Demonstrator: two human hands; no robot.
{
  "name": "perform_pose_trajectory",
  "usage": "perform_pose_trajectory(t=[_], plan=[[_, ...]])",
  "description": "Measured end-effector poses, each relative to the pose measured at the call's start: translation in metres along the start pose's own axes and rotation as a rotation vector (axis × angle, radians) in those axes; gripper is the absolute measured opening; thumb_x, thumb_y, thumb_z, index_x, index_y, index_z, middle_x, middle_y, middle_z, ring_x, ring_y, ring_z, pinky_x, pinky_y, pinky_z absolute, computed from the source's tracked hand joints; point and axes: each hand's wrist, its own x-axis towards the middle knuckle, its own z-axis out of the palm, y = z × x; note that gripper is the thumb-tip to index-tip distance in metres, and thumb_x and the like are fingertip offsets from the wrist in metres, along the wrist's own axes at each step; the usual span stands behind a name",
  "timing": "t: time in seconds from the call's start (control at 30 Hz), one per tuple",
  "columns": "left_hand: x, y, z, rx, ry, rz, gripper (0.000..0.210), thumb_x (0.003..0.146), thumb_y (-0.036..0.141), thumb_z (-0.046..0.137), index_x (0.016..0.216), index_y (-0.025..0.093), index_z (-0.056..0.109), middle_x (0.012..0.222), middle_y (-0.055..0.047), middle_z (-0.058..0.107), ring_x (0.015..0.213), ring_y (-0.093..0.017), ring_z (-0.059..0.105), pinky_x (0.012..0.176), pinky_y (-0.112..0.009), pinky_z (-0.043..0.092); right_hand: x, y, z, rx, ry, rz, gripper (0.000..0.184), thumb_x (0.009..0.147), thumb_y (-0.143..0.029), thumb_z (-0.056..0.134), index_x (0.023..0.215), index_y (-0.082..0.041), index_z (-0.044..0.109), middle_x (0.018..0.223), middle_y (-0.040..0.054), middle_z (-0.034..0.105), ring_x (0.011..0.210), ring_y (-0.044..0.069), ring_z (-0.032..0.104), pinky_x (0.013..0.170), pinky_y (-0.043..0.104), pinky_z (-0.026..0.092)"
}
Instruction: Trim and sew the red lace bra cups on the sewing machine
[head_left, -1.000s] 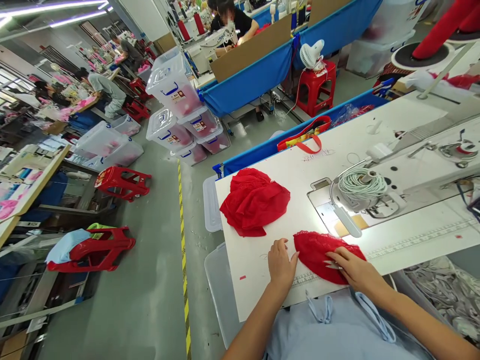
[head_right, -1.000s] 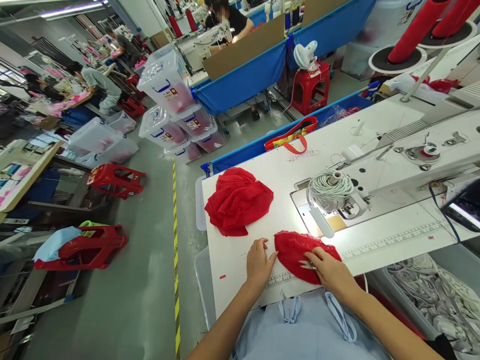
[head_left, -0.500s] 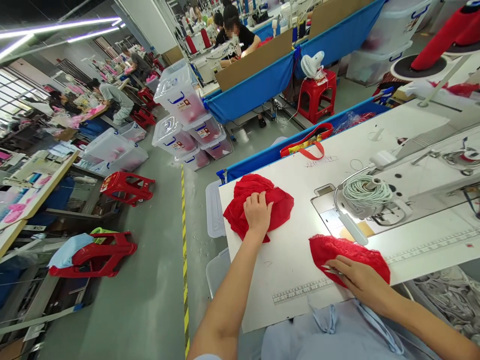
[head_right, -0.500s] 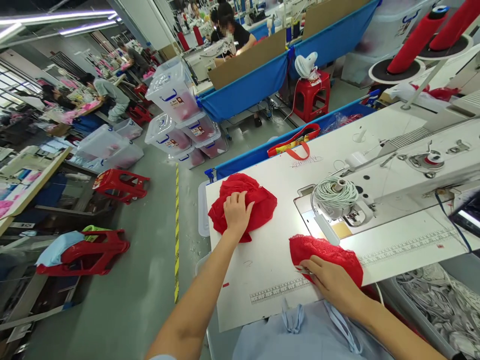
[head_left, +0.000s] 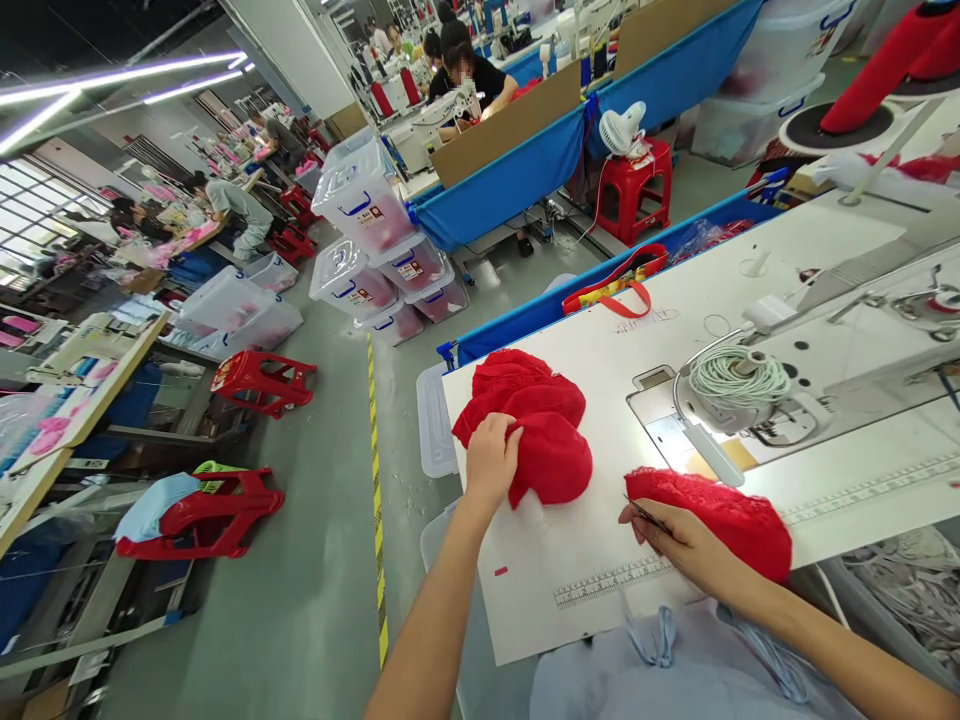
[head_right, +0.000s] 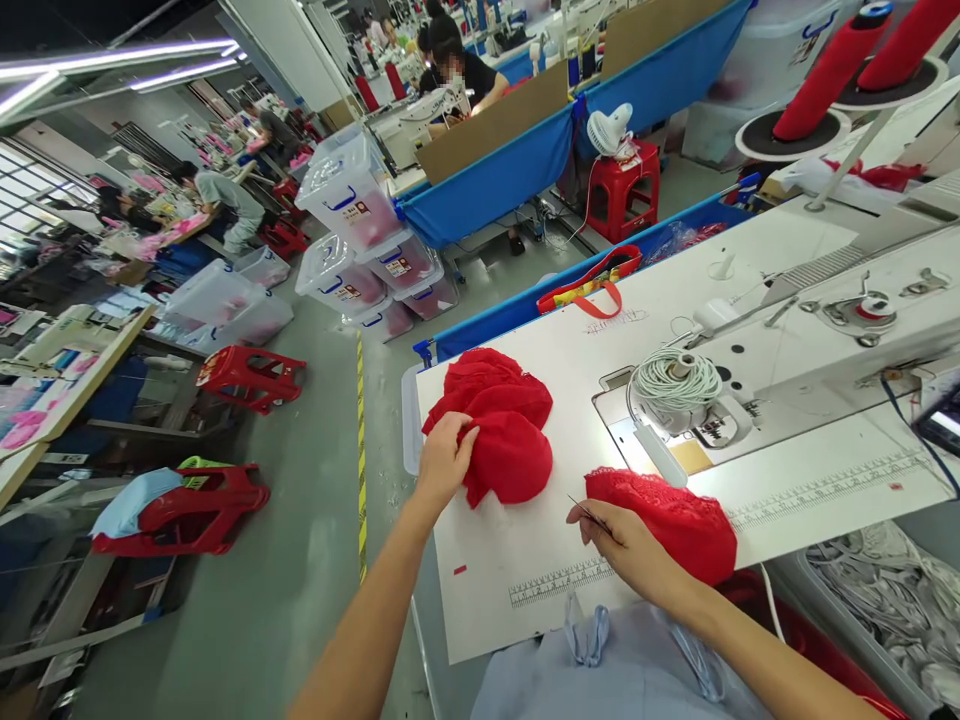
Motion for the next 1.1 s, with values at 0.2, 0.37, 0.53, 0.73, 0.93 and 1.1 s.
perform_pose_trajectory(t=[0.2,0.37,0.53,0.73,0.93,1.1], plan=[[-0.015,0.016,-0.004,-0.402,-0.027,-0.207,0.028,0.089,0.042,0.046,0.111,0.026,0.042,0.064,0.007,0.049,0.054,-0.012,0.049,0.054,-0.023,0.04,-0.002,-0.012,0.011,0.06,0.07,-0.127,0.026,0.098,-0.035,0.036,0.09,-0.021,0.057,0.072,0.001,0.055,0.062,0.015,0.052,0.054,0.027,0.044],[-0.048,0.038,-0.005,-0.62,-0.093,-0.346,0.026,0.081,0.043,0.053,0.092,0.021,0.053,0.076,0.001,0.054,0.054,-0.008,0.048,0.045,-0.019,0.038,0.005,-0.034,0.026,0.075,0.281,-0.299,0.02,0.093,-0.033,0.052,0.081,-0.025,0.037,0.094,0.0076,0.056,0.094,0.022,0.057,0.062,0.029,0.045],[-0.088,0.053,-0.004,-0.741,-0.167,-0.379,0.037,0.08,0.035,0.054,0.113,0.019,0.057,0.09,-0.006,0.065,0.078,-0.016,0.063,0.07,-0.03,0.054,0.014,-0.057,0.034,0.037,0.379,-0.358,0.036,0.078,-0.034,0.072,0.073,-0.024,0.038,0.108,0.011,0.059,0.086,0.022,0.057,0.064,0.031,0.046],[-0.105,0.044,-0.016,0.045,-0.047,0.035,0.019,0.086,0.034,0.055,0.089,0.024,0.071,0.094,-0.008,0.06,0.09,-0.022,0.057,0.079,-0.036,0.049,0.018,-0.062,0.019,0.111,0.249,-0.201,0.031,0.093,-0.038,0.047,0.072,-0.025,0.029,0.066,-0.0019,0.051,0.061,0.014,0.051,0.054,0.025,0.044],[-0.076,-0.005,0.013,-0.009,-0.251,-0.067,0.023,0.089,0.037,0.052,0.077,0.021,0.064,0.072,0.0,0.06,0.069,-0.016,0.057,0.063,-0.027,0.047,0.032,-0.007,0.023,0.062,0.242,-0.032,0.036,0.091,-0.049,0.047,0.071,-0.024,0.031,0.062,-0.0049,0.045,0.056,0.012,0.048,0.052,0.025,0.045],[-0.09,-0.054,0.021,0.077,0.011,-0.207,0.029,0.085,0.02,0.047,0.111,0.021,0.059,0.114,-0.009,0.058,0.108,-0.024,0.054,0.097,-0.043,0.042,0.024,0.041,0.014,-0.115,0.336,0.024,0.02,0.09,-0.039,0.05,0.089,-0.019,0.051,0.09,0.0077,0.064,0.084,0.022,0.063,0.076,0.041,0.052]])
